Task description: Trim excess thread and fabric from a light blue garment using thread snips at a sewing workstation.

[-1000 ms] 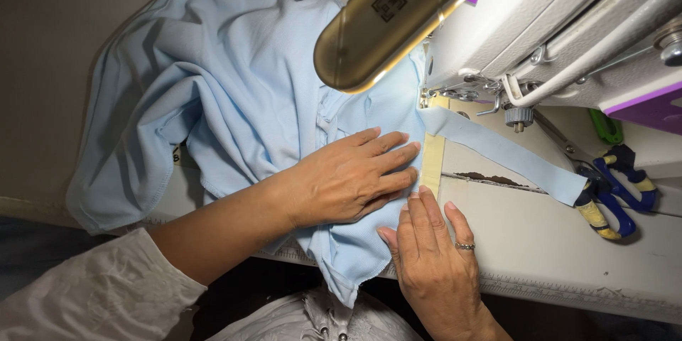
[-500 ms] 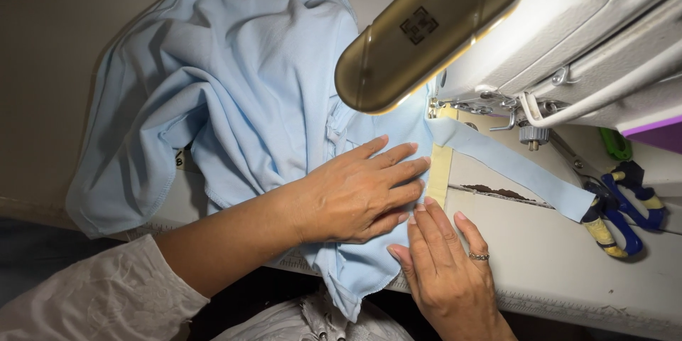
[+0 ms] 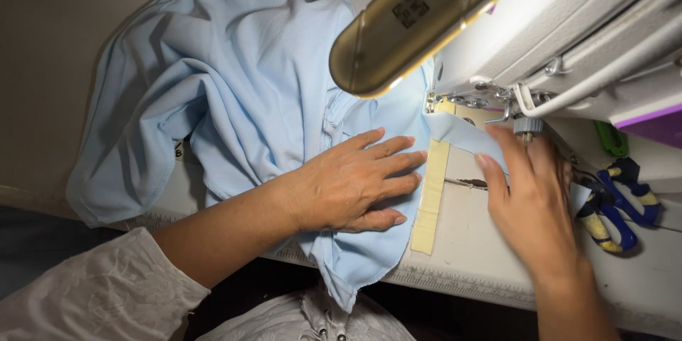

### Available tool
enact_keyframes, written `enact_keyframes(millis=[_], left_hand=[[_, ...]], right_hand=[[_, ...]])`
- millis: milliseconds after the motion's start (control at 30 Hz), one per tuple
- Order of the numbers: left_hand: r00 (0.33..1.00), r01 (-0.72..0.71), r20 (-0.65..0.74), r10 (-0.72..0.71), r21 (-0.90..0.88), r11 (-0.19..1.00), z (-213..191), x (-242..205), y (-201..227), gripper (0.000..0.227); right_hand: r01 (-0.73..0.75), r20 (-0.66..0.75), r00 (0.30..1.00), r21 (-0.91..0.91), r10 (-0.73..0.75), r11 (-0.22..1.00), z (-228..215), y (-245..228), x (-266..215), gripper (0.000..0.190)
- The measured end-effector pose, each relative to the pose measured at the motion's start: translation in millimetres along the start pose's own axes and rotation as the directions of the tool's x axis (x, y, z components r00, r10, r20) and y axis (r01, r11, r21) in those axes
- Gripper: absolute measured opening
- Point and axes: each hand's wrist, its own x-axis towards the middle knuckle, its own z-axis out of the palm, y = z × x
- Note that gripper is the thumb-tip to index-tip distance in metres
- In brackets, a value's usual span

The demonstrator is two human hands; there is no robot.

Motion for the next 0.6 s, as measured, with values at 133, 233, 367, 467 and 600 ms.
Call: enact_keyframes(millis=[133, 233, 367, 467, 600], left_hand=[[1.0, -0.004, 0.009, 0.004, 0.008, 1.0, -2, 1, 1, 0.041], [1.0, 0.002, -0.002, -0.002, 0.012, 1.0, -1, -1, 2, 0.039], [1.0, 0.0, 0.009, 0.0, 0.014, 1.0, -1, -1, 2, 0.04], [1.0, 0.001, 0.022, -0.001, 0.011, 1.0, -1, 0, 2, 0.042], [1.0, -0.009, 0.003, 0.009, -0.001, 1.0, 1, -1, 1, 0.042]], right_hand=[[-0.195, 0.12, 0.978, 0.236, 0.171, 0.952, 20, 11, 10, 0.03], [-0.173, 0.1, 0.984, 0.362, 0.146, 0.916, -1, -10, 10, 0.007], [-0.535, 0.38, 0.844, 0.57, 0.378, 0.623, -16, -25, -13, 0.016], [-0.621, 0.485, 0.782, 0.663, 0.392, 0.418, -21, -37, -27, 0.031], [-0.737, 0.63, 0.634, 0.668, 0.448, 0.104, -23, -39, -36, 0.041]])
